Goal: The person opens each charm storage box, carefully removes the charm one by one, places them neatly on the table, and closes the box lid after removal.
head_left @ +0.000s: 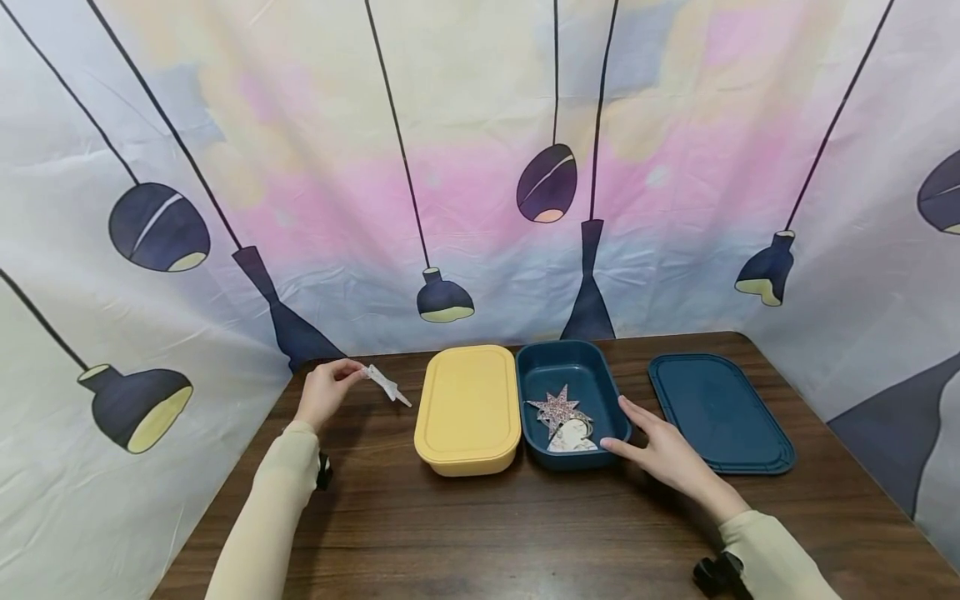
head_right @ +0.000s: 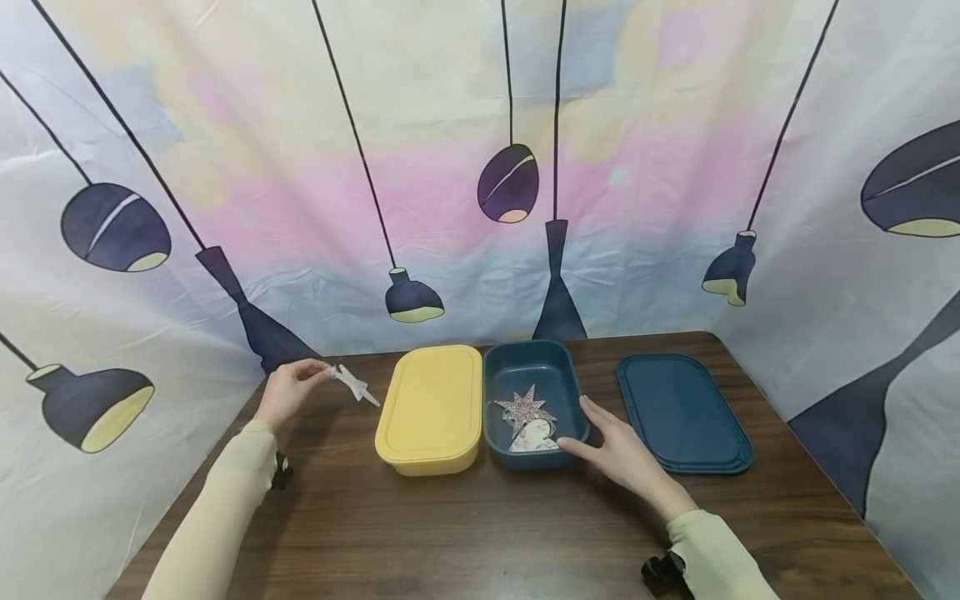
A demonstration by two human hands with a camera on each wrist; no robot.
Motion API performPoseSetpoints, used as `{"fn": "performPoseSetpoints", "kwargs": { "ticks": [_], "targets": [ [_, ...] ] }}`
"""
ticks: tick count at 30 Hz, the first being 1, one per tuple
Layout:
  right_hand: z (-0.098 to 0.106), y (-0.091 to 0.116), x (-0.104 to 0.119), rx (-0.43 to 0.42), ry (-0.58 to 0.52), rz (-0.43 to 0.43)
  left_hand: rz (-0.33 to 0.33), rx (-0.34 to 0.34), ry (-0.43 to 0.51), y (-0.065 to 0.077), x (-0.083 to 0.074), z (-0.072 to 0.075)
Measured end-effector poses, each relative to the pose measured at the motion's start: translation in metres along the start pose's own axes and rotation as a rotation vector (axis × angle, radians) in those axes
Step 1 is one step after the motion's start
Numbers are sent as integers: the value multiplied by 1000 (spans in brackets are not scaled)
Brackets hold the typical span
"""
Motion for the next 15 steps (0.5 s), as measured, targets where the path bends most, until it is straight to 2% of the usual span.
{"fn": "performPoseSetpoints", "kwargs": {
  "ticks": [10,15],
  "targets": [
    [1,1,1,6,-25,-9,110,36,20,16,15,-2],
    [2,0,0,8,-26,-5,131,74,0,19,22,-4]
  ]
}}
Point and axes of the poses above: each hand's wrist, its own y-axis away from the middle knuckle, its own z-axis out of the back of the hand, x = y × z, the point moved 3 cm from there along -y, towards the middle knuckle, and after that the axes turned 4 degrees about -y, right-handed, at the moved point
